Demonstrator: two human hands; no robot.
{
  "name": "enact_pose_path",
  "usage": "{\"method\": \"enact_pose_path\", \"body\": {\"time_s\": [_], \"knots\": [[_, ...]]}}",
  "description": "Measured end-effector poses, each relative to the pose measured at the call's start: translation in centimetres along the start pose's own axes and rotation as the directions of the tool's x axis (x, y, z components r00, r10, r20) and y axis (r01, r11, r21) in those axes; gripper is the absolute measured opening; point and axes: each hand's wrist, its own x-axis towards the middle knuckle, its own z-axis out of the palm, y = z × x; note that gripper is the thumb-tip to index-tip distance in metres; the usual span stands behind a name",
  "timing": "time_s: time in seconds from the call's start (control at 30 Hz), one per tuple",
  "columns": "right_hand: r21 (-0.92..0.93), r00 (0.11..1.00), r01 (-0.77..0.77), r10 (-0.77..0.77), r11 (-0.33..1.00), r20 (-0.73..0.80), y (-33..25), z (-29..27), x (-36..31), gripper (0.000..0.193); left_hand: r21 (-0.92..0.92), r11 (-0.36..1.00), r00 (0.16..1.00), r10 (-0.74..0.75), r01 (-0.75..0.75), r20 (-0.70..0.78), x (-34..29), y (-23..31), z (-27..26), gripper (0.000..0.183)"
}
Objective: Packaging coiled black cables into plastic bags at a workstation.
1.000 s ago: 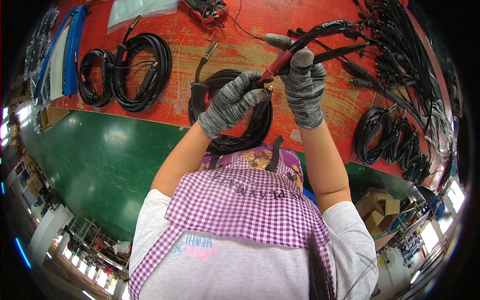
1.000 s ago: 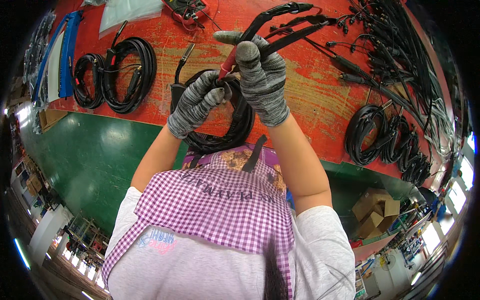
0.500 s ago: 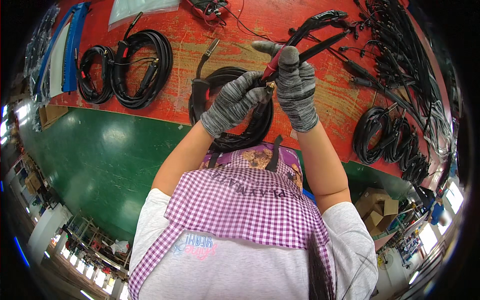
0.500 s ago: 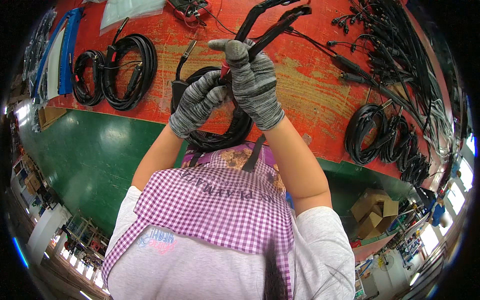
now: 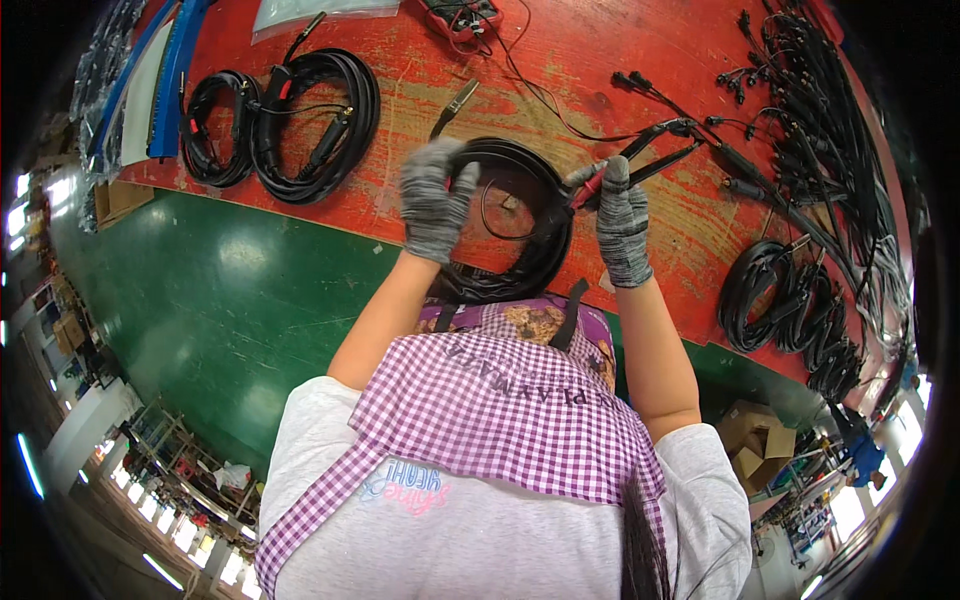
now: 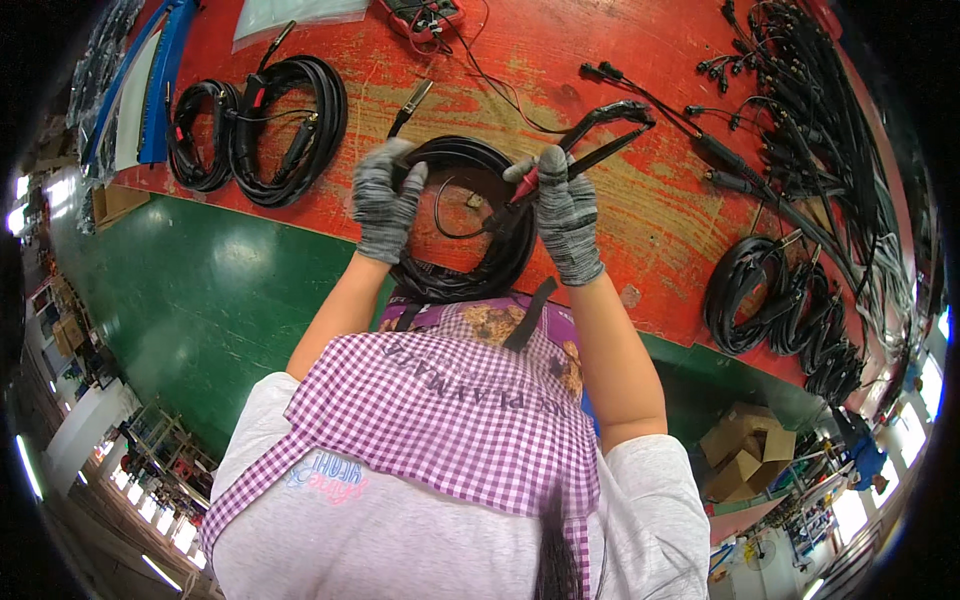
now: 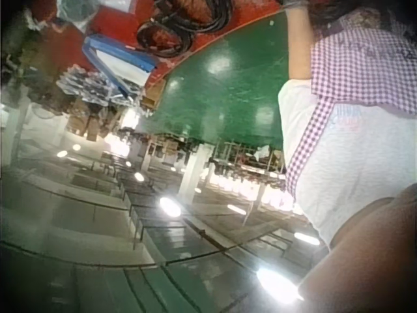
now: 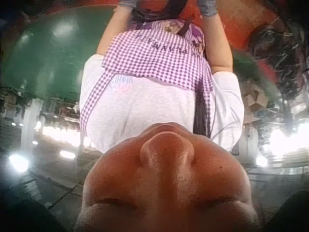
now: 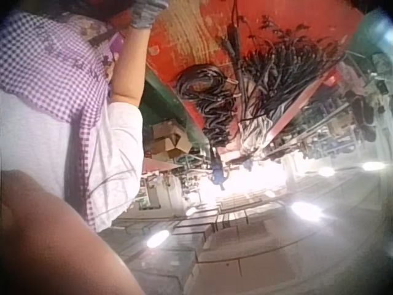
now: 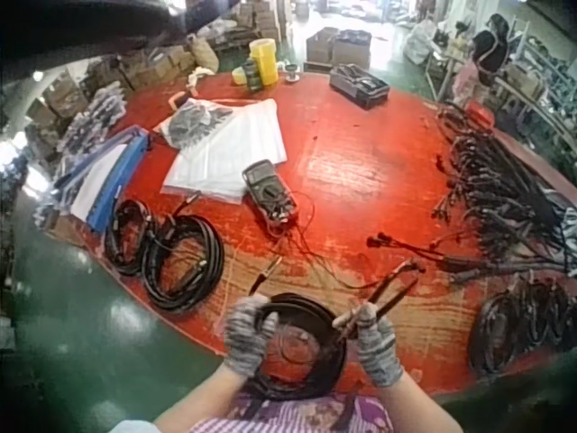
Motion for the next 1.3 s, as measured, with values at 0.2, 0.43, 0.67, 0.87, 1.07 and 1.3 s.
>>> {"method": "enact_pose_path", "body": {"time_s": [0.2, 0.43, 0.67, 0.87, 1.07, 1.3], "knots": [[-0.133, 0.999, -0.006, 0.010, 0.991, 0.031, 0.6, -0.3, -0.4, 0.048, 0.163, 0.966, 0.975, -0.214, 0.202, 0.059, -3.1, -4.4, 2.8, 0.073], [-0.158, 0.998, -0.038, 0.047, 0.987, 0.053, -0.3, 0.4, -0.5, 0.050, 0.197, 0.958, 0.975, -0.221, 0.210, 0.036, -3.1, -4.6, 3.3, 0.069], [-0.104, 0.997, -0.062, 0.065, 0.993, 0.028, -0.5, 0.5, -0.3, 0.051, 0.178, 0.972, 0.985, -0.164, 0.152, 0.054, -3.1, -4.9, 2.8, 0.073], [-0.158, 0.996, -0.084, 0.087, 0.984, 0.013, -0.7, 0.5, 0.1, 0.054, 0.143, 0.974, 0.981, -0.188, 0.178, 0.058, -2.9, -4.7, 2.7, 0.073], [-0.137, 0.996, -0.089, 0.086, 0.987, -0.032, 0.1, 0.2, 0.6, 0.054, 0.272, 0.962, 1.000, 0.031, -0.028, -0.006, -0.8, 2.7, -0.8, 0.044], [-0.159, 0.996, -0.080, 0.075, 0.984, -0.037, -0.6, 0.6, 0.8, 0.049, -0.462, 0.811, 0.871, -0.113, 0.359, 0.478, -2.4, 8.7, 0.7, 0.033]]}}
